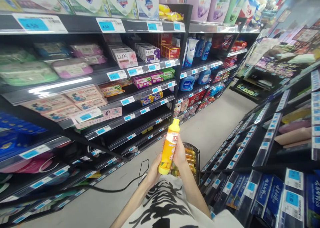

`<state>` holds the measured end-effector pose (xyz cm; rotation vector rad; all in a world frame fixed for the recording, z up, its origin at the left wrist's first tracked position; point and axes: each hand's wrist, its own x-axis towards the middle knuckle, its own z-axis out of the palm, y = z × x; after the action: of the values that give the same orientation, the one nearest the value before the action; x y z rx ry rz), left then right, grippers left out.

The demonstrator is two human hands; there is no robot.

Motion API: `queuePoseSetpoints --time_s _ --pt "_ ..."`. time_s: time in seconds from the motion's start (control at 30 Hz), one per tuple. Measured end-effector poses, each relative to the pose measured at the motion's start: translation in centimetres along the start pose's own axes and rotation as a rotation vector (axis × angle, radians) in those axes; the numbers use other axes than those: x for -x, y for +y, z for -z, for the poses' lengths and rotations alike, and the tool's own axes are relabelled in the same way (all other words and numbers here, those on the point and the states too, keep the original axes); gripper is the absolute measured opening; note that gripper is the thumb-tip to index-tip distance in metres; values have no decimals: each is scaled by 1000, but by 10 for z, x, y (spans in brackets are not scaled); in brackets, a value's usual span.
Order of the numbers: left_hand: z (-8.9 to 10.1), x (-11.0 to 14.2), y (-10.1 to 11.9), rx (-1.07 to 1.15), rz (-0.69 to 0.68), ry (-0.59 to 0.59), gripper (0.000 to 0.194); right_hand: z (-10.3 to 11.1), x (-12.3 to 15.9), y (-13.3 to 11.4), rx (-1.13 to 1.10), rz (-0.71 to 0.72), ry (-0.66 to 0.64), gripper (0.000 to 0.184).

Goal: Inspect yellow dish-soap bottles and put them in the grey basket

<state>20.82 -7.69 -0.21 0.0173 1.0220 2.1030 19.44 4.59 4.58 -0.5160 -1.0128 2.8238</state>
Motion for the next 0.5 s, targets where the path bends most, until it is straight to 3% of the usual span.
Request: queuePoseSetpoints --time_s 0.17,0.27,0.5 --pt "-6 5 -5 -49 -75 22 63 6 5 -3 34 88 -36 50" --pt "-9 4 -9 -104 -136 70 58 12 6 -1 95 205 6 39" --pt "-4 6 -20 -408 -306 166 54 21 8 2 111 261 117 40"
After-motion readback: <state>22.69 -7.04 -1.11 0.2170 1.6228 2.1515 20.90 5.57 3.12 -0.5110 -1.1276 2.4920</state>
